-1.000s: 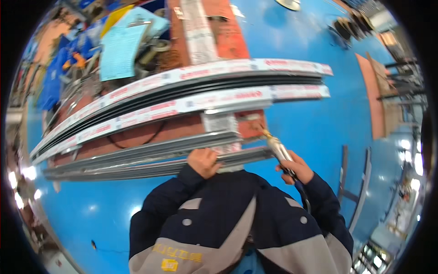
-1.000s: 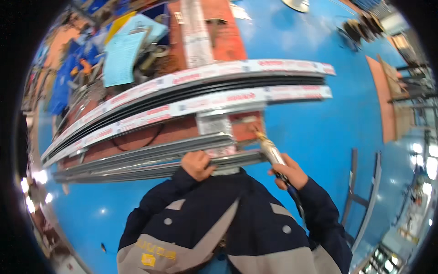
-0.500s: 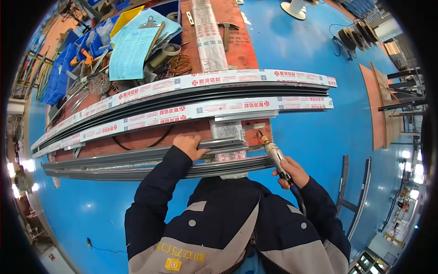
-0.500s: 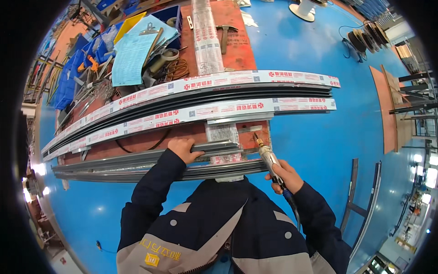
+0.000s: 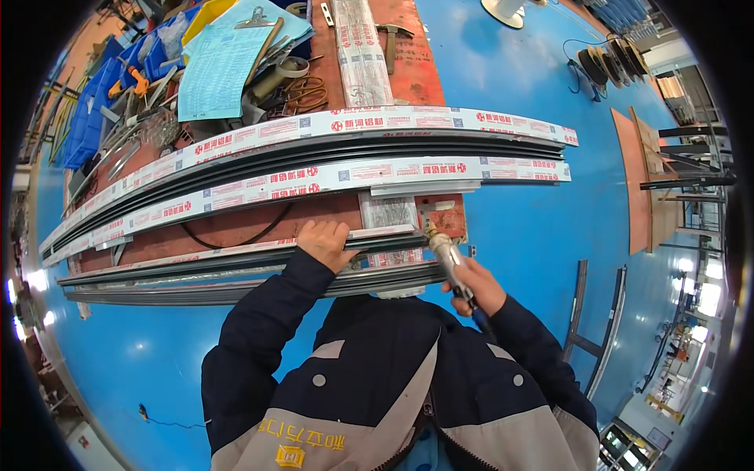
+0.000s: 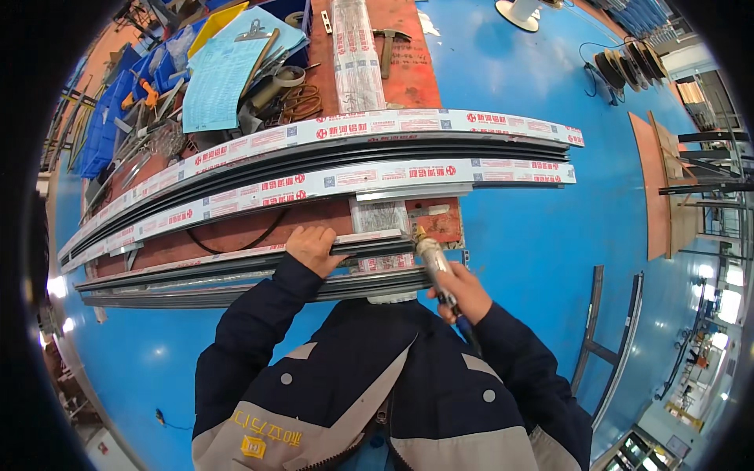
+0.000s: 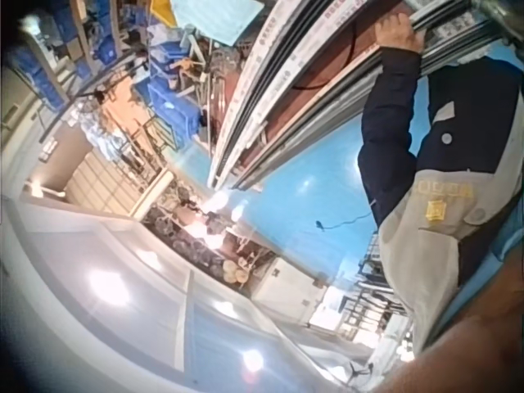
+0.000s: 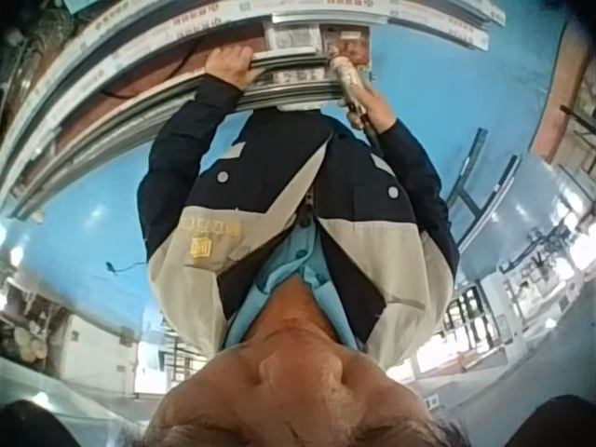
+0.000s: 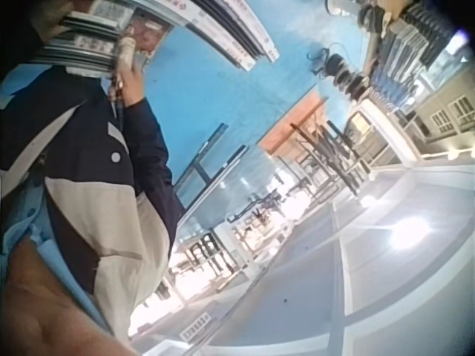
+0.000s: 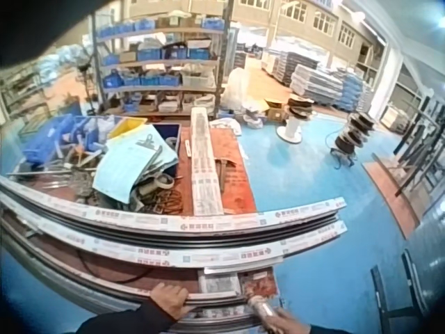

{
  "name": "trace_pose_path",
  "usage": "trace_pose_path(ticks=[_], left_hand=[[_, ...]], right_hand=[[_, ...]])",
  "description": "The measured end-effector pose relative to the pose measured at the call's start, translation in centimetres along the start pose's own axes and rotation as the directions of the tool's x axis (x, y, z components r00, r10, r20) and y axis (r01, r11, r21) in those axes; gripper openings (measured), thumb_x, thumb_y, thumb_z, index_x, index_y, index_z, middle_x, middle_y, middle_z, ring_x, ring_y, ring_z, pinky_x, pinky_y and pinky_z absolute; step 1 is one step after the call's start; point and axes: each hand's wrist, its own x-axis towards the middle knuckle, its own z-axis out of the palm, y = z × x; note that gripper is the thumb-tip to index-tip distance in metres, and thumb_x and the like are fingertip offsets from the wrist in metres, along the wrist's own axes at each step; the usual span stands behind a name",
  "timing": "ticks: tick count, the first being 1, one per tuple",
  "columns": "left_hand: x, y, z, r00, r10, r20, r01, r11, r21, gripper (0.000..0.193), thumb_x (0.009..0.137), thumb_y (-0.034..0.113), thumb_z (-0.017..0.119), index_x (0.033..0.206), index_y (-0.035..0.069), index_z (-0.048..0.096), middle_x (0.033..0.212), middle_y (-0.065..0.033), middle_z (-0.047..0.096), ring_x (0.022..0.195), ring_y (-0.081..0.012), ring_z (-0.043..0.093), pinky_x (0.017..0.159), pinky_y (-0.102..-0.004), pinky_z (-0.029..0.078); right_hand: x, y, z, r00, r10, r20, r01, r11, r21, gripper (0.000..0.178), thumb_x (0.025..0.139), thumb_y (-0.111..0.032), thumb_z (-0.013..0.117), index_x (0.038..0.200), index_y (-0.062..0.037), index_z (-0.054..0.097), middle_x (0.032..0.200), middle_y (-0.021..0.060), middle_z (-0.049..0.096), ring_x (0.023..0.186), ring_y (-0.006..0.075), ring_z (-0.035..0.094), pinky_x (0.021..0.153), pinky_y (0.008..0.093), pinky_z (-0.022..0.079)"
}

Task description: The person drives screws into metal profiles using a pneumatic screwdriver and rearranges the profiles on the workbench by hand.

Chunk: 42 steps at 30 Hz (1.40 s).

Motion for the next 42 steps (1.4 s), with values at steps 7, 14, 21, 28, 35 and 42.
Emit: trace_pose_path(ticks=[7, 14, 21, 28, 35, 42], left_hand=[[-0.3, -0.3, 0.3, 0.999, 0.011, -0.03, -0.011, 1.0, -0.007, 0.043, 0.067, 0.039, 0.08, 0.079, 0.011, 0.051, 0.073, -0.0053, 0.055, 0.064, -0.0238, 0.054, 0.069, -0.0347, 0.04], [-0.5, -0.5, 0.4, 0.999, 0.002, -0.037, -0.002, 1.0, 0.005, 0.043, 0.067, 0.04, 0.081, 0.076, 0.011, 0.051, 0.069, -0.0047, 0.055, 0.06, -0.0235, 0.054, 0.067, -0.0345, 0.04], [0.0, -0.7, 0.8, 1.0, -0.019, 0.022, 0.02, 1.0, -0.018, 0.045, 0.069, 0.047, 0.079, 0.073, 0.011, 0.052, 0.065, -0.0054, 0.058, 0.059, -0.0246, 0.058, 0.066, -0.0346, 0.044], [0.2, -0.8, 0.6, 0.97, -0.107, 0.22, 0.124, 0.99, -0.066, 0.048, 0.071, 0.054, 0.077, 0.076, 0.011, 0.057, 0.063, -0.0071, 0.06, 0.057, -0.0258, 0.061, 0.064, -0.034, 0.047], [0.9, 0.2, -0.2, 0.97, -0.102, 0.221, 0.128, 0.987, -0.103, 0.044, 0.069, 0.044, 0.079, 0.087, 0.01, 0.058, 0.085, -0.0098, 0.062, 0.075, -0.0279, 0.061, 0.072, -0.0376, 0.047], [3.2, 5.4, -4.6, 0.995, -0.017, -0.103, -0.017, 0.948, -0.318, 0.05, 0.064, 0.023, 0.078, 0.108, 0.007, 0.06, 0.116, -0.0117, 0.056, 0.097, -0.0326, 0.055, 0.083, -0.0436, 0.045]], right_hand=[[0.9, -0.2, -1.6, 0.957, -0.107, -0.27, 0.143, 0.983, 0.115, 0.037, 0.099, -0.026, 0.053, 0.126, -0.0057, 0.038, 0.086, 0.0152, 0.062, 0.041, 0.0157, 0.046, 0.033, 0.0266, 0.033], [-0.1, -0.1, 0.2, 1.0, 0.012, 0.008, -0.013, 0.99, 0.14, 0.033, 0.099, -0.026, 0.052, 0.122, -0.007, 0.039, 0.087, 0.015, 0.063, 0.041, 0.016, 0.046, 0.034, 0.0266, 0.033], [-0.5, -0.6, -3.5, 0.996, -0.028, -0.081, 0.053, 0.948, 0.313, 0.033, 0.1, -0.028, 0.052, 0.123, -0.0075, 0.039, 0.091, 0.015, 0.063, 0.043, 0.0151, 0.047, 0.035, 0.0265, 0.034], [-2.2, 0.6, -1.4, 0.995, -0.064, -0.072, 0.075, 0.984, 0.164, 0.041, 0.1, -0.026, 0.052, 0.134, -0.0068, 0.037, 0.092, 0.0147, 0.062, 0.044, 0.014, 0.047, 0.035, 0.026, 0.034], [-5.4, 1.5, -2.4, 0.985, -0.083, -0.154, 0.102, 0.987, 0.124, 0.052, 0.095, -0.017, 0.055, 0.141, -0.0073, 0.033, 0.091, 0.0148, 0.063, 0.043, 0.0146, 0.046, 0.036, 0.0262, 0.035], [-7.5, 0.1, -2.6, 0.985, -0.16, -0.058, 0.153, 0.982, -0.109, 0.068, 0.082, -0.005, 0.061, 0.144, -0.0071, 0.032, 0.092, 0.0149, 0.063, 0.044, 0.0153, 0.047, 0.038, 0.0265, 0.037]])
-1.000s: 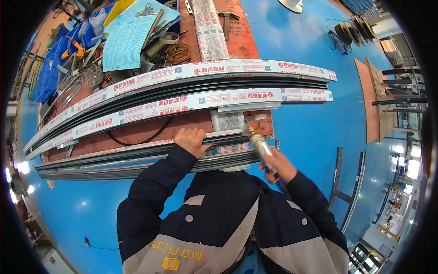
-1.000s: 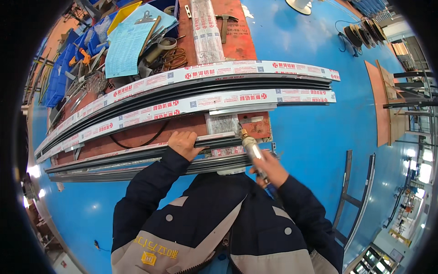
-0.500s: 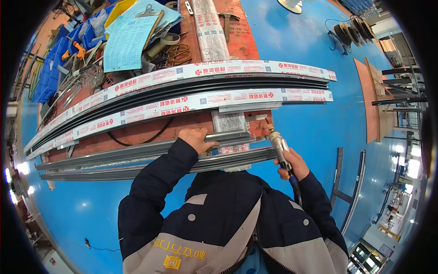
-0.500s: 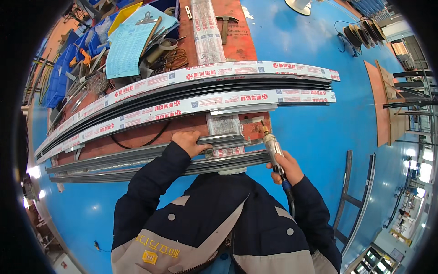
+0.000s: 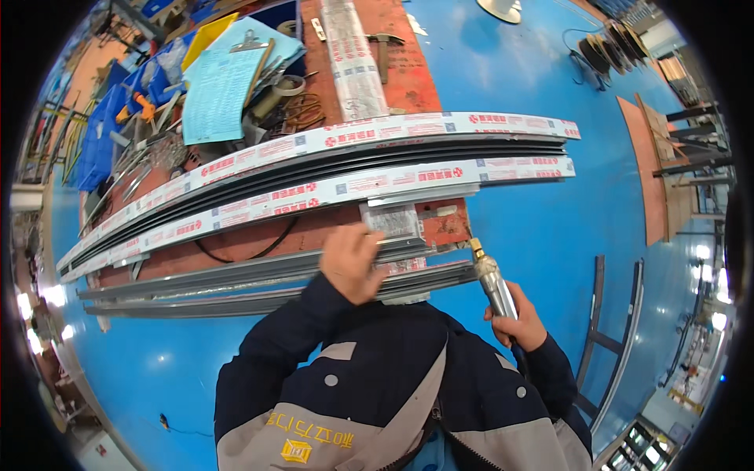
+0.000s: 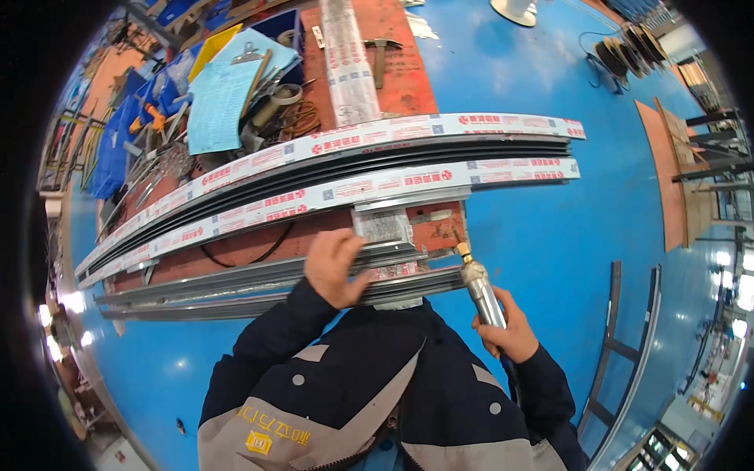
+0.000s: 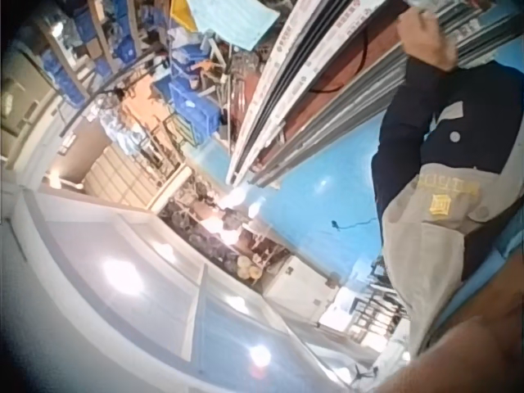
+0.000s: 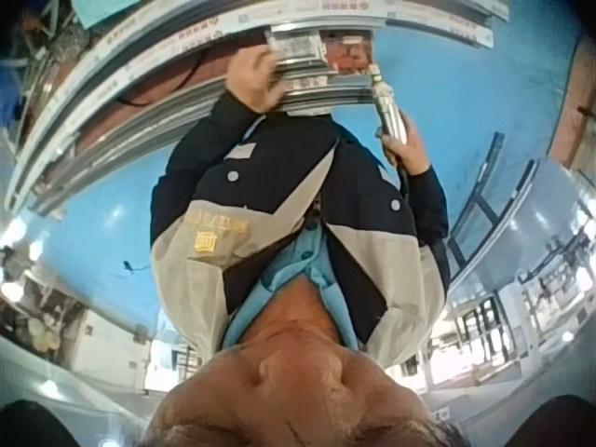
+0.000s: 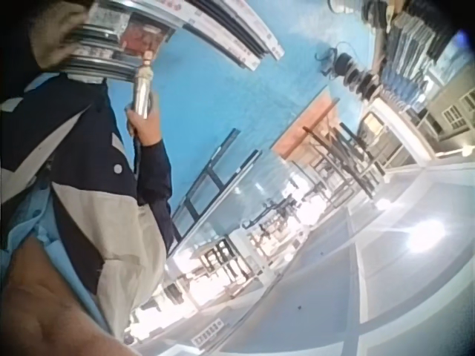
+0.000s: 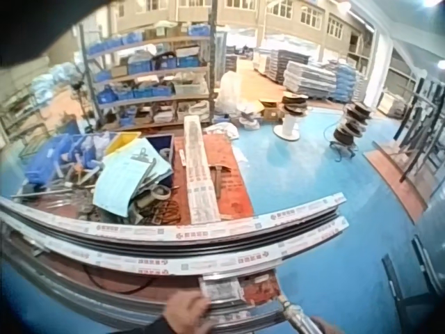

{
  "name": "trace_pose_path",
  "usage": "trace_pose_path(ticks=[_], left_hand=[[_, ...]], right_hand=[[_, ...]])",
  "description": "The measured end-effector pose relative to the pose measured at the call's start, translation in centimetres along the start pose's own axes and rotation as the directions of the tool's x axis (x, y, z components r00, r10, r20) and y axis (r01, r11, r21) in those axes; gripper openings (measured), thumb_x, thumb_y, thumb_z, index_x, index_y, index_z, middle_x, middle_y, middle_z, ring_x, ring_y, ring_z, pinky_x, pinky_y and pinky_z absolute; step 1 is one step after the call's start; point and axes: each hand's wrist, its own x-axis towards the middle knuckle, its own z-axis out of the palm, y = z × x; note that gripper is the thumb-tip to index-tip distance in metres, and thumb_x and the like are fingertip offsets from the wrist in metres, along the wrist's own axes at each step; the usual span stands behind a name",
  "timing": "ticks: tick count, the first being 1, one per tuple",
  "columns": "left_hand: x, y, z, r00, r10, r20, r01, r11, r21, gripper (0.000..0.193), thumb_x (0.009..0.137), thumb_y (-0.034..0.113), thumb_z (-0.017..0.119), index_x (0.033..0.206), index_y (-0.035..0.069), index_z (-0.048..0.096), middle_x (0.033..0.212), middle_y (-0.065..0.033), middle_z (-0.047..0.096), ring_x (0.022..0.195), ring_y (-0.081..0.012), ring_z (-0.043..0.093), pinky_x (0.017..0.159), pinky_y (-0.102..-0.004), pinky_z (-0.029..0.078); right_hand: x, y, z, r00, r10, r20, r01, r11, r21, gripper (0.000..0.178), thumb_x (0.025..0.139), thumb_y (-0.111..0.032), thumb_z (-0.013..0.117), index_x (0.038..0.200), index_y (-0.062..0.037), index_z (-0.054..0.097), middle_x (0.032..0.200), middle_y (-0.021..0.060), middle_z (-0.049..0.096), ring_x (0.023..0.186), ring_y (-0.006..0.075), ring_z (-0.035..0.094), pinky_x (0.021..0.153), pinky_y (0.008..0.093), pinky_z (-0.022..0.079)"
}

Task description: The person drives screws into metal profiles using a pneumatic screwdriver and rearranges the profiles on the workbench by hand.

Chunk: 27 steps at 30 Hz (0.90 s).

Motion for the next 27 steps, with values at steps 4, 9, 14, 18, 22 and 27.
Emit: trace_pose_path(ticks=[4, 9, 14, 18, 22, 27], left_hand=[[1.6, 4.5, 0.9, 0.98, 0.191, -0.059, -0.197, 0.974, -0.108, 0.047, 0.071, 0.014, 0.068, 0.116, 0.001, 0.06, 0.11, -0.0179, 0.061, 0.091, -0.0315, 0.061, 0.079, -0.0404, 0.05], [0.3, 6.1, 6.3, 0.939, 0.312, -0.148, -0.323, 0.944, -0.063, 0.021, 0.062, 0.021, 0.064, 0.075, 0.011, 0.05, 0.072, -0.0092, 0.051, 0.071, -0.0304, 0.049, 0.069, -0.0419, 0.04], [-4.6, 5.9, 4.9, 0.984, 0.038, -0.173, -0.036, 0.999, 0.017, 0.034, 0.047, 0.024, 0.07, 0.074, 0.013, 0.053, 0.069, -0.0095, 0.056, 0.065, -0.0354, 0.05, 0.062, -0.0453, 0.041], [-5.7, 5.2, 3.0, 0.961, -0.256, -0.104, 0.257, 0.966, 0.001, 0.024, 0.062, 0.022, 0.067, 0.076, 0.011, 0.052, 0.068, -0.0075, 0.055, 0.067, -0.0359, 0.053, 0.062, -0.0424, 0.042], [-7.2, 3.3, -0.1, 0.794, -0.605, 0.052, 0.607, 0.793, -0.053, 0.025, 0.065, 0.025, 0.071, 0.077, 0.01, 0.055, 0.068, -0.0072, 0.056, 0.067, -0.0348, 0.055, 0.064, -0.0415, 0.045], [-10.1, 0.4, -8.4, 0.902, -0.407, 0.142, 0.363, 0.538, -0.761, 0.035, 0.06, 0.021, 0.081, 0.088, 0.006, 0.066, 0.072, -0.0074, 0.065, 0.063, -0.0244, 0.057, 0.063, -0.0342, 0.048]], right_hand=[[2.1, 1.0, 0.7, 0.964, -0.113, 0.24, 0.181, 0.942, -0.282, 0.073, 0.073, -0.002, 0.062, 0.141, -0.003, 0.037, 0.099, 0.0163, 0.064, 0.072, 0.0212, 0.06, 0.065, 0.0302, 0.051], [4.9, 2.7, 0.3, 0.896, -0.104, 0.433, 0.362, 0.734, -0.574, 0.062, 0.088, -0.023, 0.063, 0.144, -0.0063, 0.041, 0.141, 0.0206, 0.044, 0.127, 0.0367, 0.046, 0.105, 0.0424, 0.038], [8.7, -2.1, 2.4, 0.713, -0.043, 0.7, 0.647, 0.426, -0.633, 0.058, 0.089, -0.017, 0.063, 0.142, -0.0059, 0.044, 0.134, 0.0202, 0.049, 0.119, 0.0339, 0.051, 0.098, 0.0422, 0.042], [7.9, -3.8, 5.5, 0.523, -0.396, 0.755, 0.784, -0.126, -0.608, 0.053, 0.086, -0.008, 0.066, 0.137, -0.0049, 0.05, 0.123, 0.0161, 0.057, 0.106, 0.0301, 0.057, 0.086, 0.0406, 0.047], [3.2, -5.8, 11.7, 0.567, -0.433, 0.7, 0.515, -0.477, -0.712, 0.052, 0.084, -0.004, 0.066, 0.134, -0.0058, 0.053, 0.119, 0.0162, 0.06, 0.101, 0.0316, 0.059, 0.083, 0.041, 0.049], [8.6, 5.7, 17.5, 0.542, -0.758, 0.364, 0.831, 0.417, -0.368, 0.047, 0.086, -0.009, 0.065, 0.131, -0.0018, 0.055, 0.111, 0.0179, 0.063, 0.094, 0.0309, 0.061, 0.085, 0.0413, 0.049]])
